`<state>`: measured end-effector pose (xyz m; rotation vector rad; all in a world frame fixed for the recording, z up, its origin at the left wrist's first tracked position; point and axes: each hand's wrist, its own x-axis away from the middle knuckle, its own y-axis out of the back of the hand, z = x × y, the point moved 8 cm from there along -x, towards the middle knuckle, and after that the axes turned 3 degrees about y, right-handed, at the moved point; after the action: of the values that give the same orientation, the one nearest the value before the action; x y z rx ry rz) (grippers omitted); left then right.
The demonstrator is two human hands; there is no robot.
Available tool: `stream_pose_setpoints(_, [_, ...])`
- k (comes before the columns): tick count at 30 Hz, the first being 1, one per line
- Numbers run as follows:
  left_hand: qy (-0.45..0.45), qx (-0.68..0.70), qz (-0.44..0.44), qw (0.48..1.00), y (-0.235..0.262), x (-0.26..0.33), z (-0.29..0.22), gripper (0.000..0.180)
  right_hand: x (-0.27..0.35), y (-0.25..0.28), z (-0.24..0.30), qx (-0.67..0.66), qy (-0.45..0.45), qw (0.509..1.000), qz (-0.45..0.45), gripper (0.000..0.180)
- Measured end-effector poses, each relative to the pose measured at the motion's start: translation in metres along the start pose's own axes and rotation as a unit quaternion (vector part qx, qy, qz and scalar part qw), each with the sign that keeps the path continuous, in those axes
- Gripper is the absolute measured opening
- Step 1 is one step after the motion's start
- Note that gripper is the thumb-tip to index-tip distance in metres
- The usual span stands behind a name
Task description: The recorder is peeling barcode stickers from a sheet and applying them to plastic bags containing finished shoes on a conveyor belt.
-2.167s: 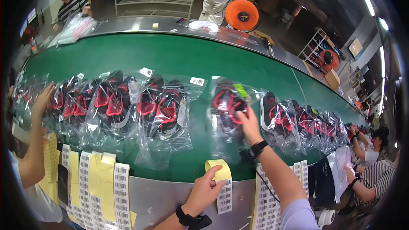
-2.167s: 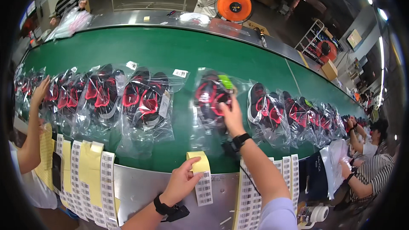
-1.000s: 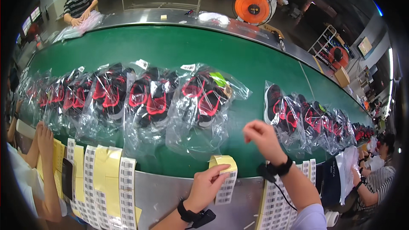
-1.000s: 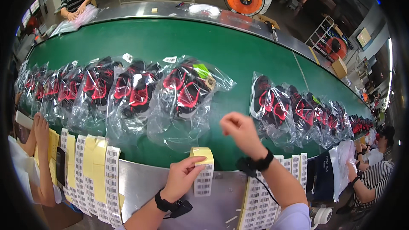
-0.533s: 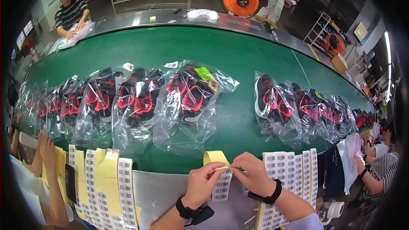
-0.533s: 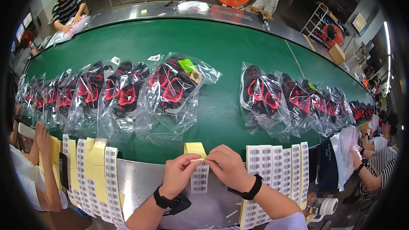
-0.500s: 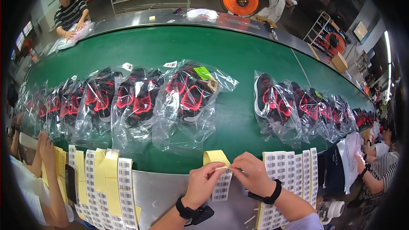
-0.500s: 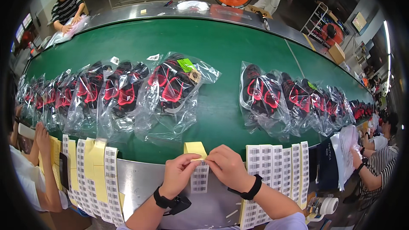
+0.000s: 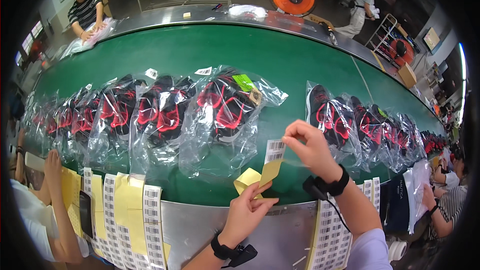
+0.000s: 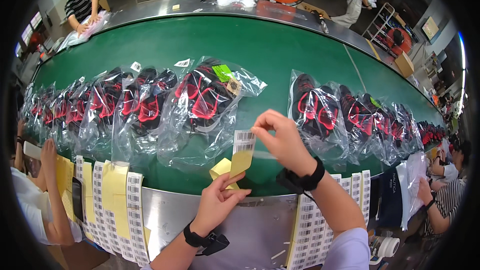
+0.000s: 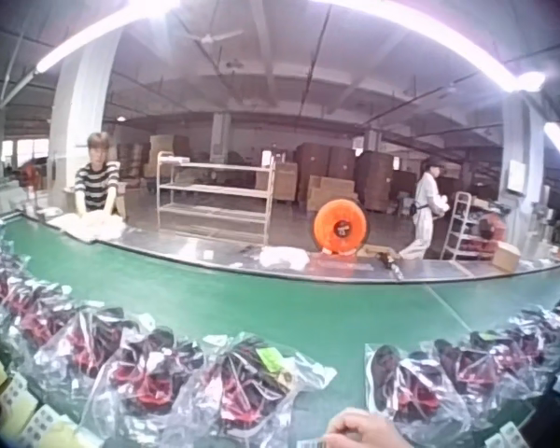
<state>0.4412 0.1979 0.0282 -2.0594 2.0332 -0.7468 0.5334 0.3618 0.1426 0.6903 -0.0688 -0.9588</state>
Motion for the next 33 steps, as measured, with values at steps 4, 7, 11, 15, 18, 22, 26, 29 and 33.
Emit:
stream_pose_setpoints(4, [-0.037, 0.082, -0.014, 0.996, 0.007, -0.001, -0.003, 0.049, -0.001, -0.016, -0.004, -0.179, -0.146, 0.970, 0.068, 0.011])
stream_pose_setpoints(7, [-0.013, 0.205, -0.023, 0.978, 0.013, -0.003, 0.001, 0.048, 0.017, -0.026, 0.003, -0.224, -0.175, 0.955, 0.089, 0.011])
stream_pose_setpoints(11, [0.001, 0.200, -0.052, 0.978, 0.010, -0.003, -0.003, 0.036, 0.043, -0.033, 0.008, -0.160, -0.155, 0.970, 0.101, 0.008])
stream_pose_setpoints(15, [-0.018, 0.162, -0.053, 0.985, 0.004, -0.006, -0.001, 0.032, 0.052, -0.033, 0.021, -0.069, -0.090, 0.989, 0.099, 0.008])
stream_pose_setpoints(18, [-0.009, 0.120, -0.055, 0.991, -0.001, -0.006, 0.001, 0.032, 0.056, -0.031, 0.028, -0.018, -0.068, 0.992, 0.105, 0.007])
stream_pose_setpoints(22, [-0.013, 0.015, -0.070, 0.997, -0.006, -0.006, 0.005, 0.029, 0.051, -0.019, 0.043, 0.061, 0.026, 0.994, 0.081, 0.009])
stream_pose_setpoints(26, [-0.017, -0.040, -0.105, 0.993, -0.002, -0.006, 0.005, 0.019, 0.035, 0.006, 0.001, -0.062, -0.064, 0.996, -0.017, 0.007])
stream_pose_setpoints(29, [-0.023, -0.016, -0.102, 0.994, -0.008, -0.004, 0.000, 0.016, 0.004, 0.032, -0.021, -0.197, -0.080, 0.967, -0.140, 0.006])
stream_pose_setpoints(33, [-0.043, -0.013, -0.092, 0.995, -0.018, -0.009, 0.000, 0.014, -0.037, 0.043, -0.114, -0.299, -0.141, 0.905, -0.269, 0.011])
